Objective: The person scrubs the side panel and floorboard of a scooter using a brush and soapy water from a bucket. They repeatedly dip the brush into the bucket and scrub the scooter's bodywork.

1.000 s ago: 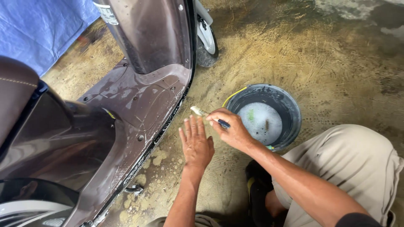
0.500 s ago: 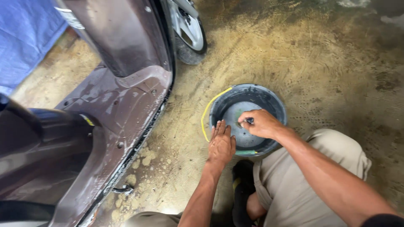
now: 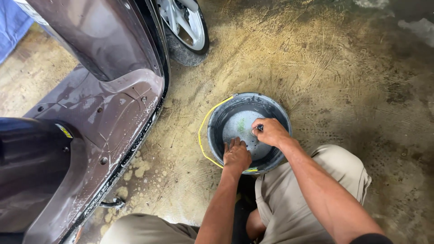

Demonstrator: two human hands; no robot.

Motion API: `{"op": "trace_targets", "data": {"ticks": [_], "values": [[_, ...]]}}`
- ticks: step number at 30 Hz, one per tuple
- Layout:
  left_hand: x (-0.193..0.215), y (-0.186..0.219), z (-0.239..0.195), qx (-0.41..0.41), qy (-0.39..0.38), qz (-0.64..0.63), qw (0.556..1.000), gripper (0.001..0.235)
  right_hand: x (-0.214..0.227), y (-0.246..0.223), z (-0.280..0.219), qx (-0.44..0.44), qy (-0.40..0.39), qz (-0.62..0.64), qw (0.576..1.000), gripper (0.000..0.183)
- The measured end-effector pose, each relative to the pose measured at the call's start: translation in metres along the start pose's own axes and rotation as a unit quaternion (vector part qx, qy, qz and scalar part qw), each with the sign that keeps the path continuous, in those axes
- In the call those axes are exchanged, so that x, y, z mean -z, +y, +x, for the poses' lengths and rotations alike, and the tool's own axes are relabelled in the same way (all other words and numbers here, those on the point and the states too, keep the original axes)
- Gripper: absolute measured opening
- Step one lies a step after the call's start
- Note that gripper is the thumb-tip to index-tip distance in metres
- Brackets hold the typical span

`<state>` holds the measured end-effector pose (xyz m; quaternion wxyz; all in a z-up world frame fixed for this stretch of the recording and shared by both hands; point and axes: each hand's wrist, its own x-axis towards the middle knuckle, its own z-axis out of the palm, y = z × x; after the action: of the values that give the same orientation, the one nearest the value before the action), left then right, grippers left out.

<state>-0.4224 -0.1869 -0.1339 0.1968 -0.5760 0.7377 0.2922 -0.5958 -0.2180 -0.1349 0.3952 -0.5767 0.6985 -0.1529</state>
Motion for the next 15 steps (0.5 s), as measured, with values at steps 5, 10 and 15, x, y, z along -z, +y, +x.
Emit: {"op": "trace_targets", "data": {"ticks": [5,10,15], "values": [[-0.017,-0.003,0.028,0.045,-0.053,0.009,0.998,0.065,-0.002,-0.001,0.006,-0.008,-0.016,-0.007,1.0,0.021],[-0.017,0.002,0.033,0.079,-0.091,0.005,0.993,0.068,-0.005,-0.003,0.01,0.008,-0.048,-0.022,0.999,0.023],[-0.039,-0.005,0.056,0.066,-0.082,-0.038,0.994,0.069,0.003,-0.014,0.003,-0.022,-0.05,-0.048,0.997,0.024]]}}
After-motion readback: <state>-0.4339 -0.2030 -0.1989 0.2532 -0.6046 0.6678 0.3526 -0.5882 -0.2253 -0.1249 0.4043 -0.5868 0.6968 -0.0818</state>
